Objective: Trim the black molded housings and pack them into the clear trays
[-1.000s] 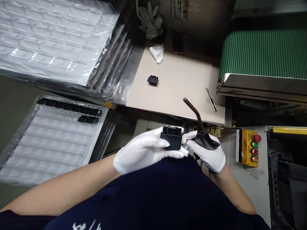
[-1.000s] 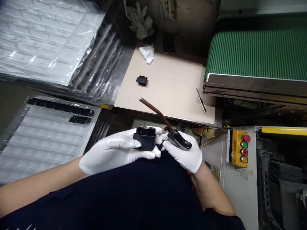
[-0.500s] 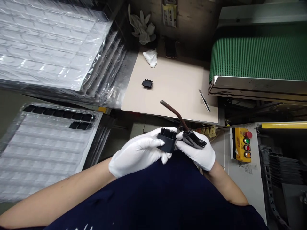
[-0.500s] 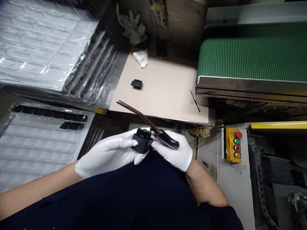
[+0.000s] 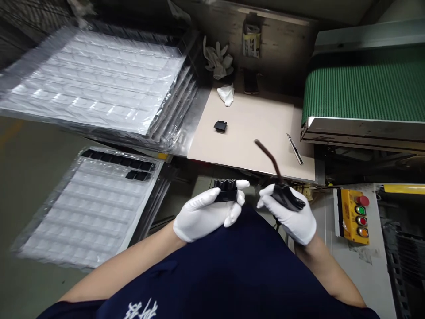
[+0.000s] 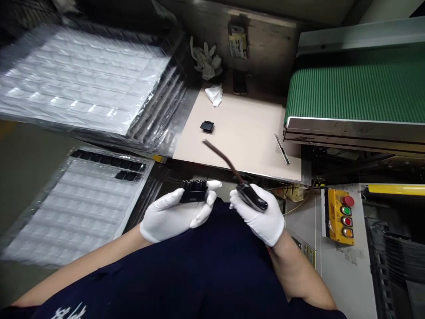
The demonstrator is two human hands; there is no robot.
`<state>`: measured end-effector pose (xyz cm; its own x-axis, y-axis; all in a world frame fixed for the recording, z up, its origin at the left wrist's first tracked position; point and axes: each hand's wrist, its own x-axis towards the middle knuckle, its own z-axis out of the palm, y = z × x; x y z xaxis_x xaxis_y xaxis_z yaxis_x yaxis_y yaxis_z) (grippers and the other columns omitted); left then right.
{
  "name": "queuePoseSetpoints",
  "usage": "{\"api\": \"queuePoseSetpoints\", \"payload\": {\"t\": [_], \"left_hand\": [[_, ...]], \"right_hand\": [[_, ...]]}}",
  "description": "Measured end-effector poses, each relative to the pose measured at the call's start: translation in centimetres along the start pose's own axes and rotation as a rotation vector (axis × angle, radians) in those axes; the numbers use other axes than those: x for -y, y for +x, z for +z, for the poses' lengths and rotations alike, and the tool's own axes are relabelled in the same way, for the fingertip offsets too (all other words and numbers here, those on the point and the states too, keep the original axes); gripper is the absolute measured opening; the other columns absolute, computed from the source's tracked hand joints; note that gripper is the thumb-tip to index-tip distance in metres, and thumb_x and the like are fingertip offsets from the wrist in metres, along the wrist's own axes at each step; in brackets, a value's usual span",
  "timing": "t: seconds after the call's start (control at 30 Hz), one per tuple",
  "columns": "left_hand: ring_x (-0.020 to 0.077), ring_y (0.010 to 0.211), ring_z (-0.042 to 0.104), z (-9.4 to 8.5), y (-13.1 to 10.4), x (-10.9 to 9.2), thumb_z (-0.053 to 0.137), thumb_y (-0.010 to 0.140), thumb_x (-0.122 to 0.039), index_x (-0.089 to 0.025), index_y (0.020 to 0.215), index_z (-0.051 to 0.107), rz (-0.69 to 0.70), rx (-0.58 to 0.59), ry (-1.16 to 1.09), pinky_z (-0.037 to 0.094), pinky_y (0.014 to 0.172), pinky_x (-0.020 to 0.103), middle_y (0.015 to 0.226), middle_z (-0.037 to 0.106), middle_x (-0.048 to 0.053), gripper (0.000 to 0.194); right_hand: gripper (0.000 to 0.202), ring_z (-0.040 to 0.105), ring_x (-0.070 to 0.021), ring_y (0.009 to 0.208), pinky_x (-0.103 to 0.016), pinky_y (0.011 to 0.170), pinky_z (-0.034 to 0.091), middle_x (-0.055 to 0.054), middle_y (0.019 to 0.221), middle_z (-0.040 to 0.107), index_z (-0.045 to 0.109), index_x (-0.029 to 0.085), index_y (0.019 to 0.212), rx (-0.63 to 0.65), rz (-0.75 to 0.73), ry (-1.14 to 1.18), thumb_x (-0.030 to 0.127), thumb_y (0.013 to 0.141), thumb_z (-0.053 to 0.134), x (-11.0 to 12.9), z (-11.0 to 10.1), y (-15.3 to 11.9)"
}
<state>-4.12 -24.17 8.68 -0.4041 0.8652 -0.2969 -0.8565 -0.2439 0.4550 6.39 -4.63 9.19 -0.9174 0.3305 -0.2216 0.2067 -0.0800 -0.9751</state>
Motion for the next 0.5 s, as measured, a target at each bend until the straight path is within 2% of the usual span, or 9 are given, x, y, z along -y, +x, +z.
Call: {"api": "queuePoseSetpoints", "payload": {"t": [0.07,0.17,0.37,0.5], "left_hand": [[0.0146,0.06,0.059,-0.4,-0.6,-0.2,0.063,0.09,-0.049,-0.009,0.132,0.064,0.018,0.043,-0.056,0.041,0.055,0.029,0.1,0.066,0.011,0.057],[0.0146,0.056,0.061,-0.6,-1.1,-0.3,0.057,0.092,-0.053,-0.008,0.133,0.063,0.057,0.057,-0.097,0.041,0.052,0.028,0.098,0.066,0.012,0.061],[0.0165,0.058,0.065,-1.6,-1.9,-1.0,0.053,0.094,-0.057,-0.006,0.138,0.06,0.092,0.185,-0.163,0.044,0.049,0.026,0.097,0.067,0.012,0.068],[0.0144,0.05,0.061,-2.9,-2.5,-2.2,0.051,0.094,-0.06,-0.007,0.14,0.058,0.117,0.263,-0.2,0.042,0.041,0.026,0.093,0.067,0.01,0.07]], "right_hand": [[0.018,0.072,-0.0201,0.074,-0.034,0.075,0.059,-0.003,0.077,0.076,0.074,0.02,0.093,-0.046,-0.001,-0.018,0.036,0.085,0.079,0.0,-0.6,0.1],[0.017,0.073,-0.0218,0.075,-0.036,0.075,0.06,-0.005,0.076,0.075,0.073,0.019,0.089,-0.043,0.006,-0.062,0.036,0.086,0.077,0.0,-0.7,0.7],[0.019,0.073,-0.0231,0.077,-0.038,0.079,0.059,-0.006,0.078,0.076,0.073,0.019,0.089,0.022,0.017,-0.125,0.038,0.087,0.076,-0.2,0.3,1.7],[0.021,0.072,-0.0224,0.078,-0.036,0.081,0.058,-0.005,0.077,0.075,0.072,0.019,0.085,0.02,0.05,-0.175,0.04,0.087,0.076,0.3,1.5,2.3]]}}
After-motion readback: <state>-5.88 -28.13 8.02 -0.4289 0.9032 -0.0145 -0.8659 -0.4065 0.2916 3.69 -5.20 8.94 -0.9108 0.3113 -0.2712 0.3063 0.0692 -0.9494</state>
